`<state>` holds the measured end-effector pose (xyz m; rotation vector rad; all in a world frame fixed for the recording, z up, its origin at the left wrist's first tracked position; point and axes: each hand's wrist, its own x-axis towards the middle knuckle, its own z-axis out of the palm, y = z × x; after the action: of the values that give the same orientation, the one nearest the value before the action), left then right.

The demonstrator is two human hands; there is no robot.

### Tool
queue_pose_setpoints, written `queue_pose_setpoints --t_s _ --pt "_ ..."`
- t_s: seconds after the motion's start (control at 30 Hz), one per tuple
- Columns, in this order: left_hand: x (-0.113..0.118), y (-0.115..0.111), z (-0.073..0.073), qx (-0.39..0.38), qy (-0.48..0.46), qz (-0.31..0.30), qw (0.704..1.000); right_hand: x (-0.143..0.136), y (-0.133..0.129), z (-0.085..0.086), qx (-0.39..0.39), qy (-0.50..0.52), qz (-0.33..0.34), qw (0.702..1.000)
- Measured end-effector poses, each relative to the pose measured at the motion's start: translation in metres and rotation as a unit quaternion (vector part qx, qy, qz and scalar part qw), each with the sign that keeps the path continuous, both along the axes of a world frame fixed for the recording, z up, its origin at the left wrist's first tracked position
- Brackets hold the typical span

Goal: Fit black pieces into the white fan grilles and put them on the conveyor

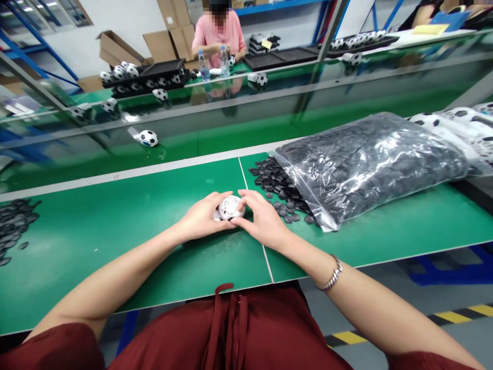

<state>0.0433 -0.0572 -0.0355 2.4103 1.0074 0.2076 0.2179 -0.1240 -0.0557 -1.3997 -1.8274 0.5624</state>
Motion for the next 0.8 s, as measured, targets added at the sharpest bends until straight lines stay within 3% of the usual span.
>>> queue_pose_setpoints --t_s 0.37,0.5,0.6,0.67,0.8 --pt "0.0 -0.004 0.003 -0.002 0.008 0.01 1.0 -0.006 0.001 -0.004 -0.036 0.043 -0.003 0.998" --pt "0.0 -0.009 0.004 0.016 0.024 0.001 1.0 0.012 0.007 0.002 -0.024 0.03 0.001 0.999" --pt "0.001 -0.011 0.001 0.039 0.045 -0.003 0.998 0.043 0.017 0.003 0.002 -0.106 -0.049 0.993" --pt "0.002 -0.011 0.0 0.055 0.056 -0.006 0.997 0.063 0.022 -0.001 0.024 -0.238 -0.066 0.969" --pt "-0.002 0.0 0.001 0.041 0.056 -0.062 0.996 0.083 0.028 -0.009 0.082 -0.375 -0.005 0.923"
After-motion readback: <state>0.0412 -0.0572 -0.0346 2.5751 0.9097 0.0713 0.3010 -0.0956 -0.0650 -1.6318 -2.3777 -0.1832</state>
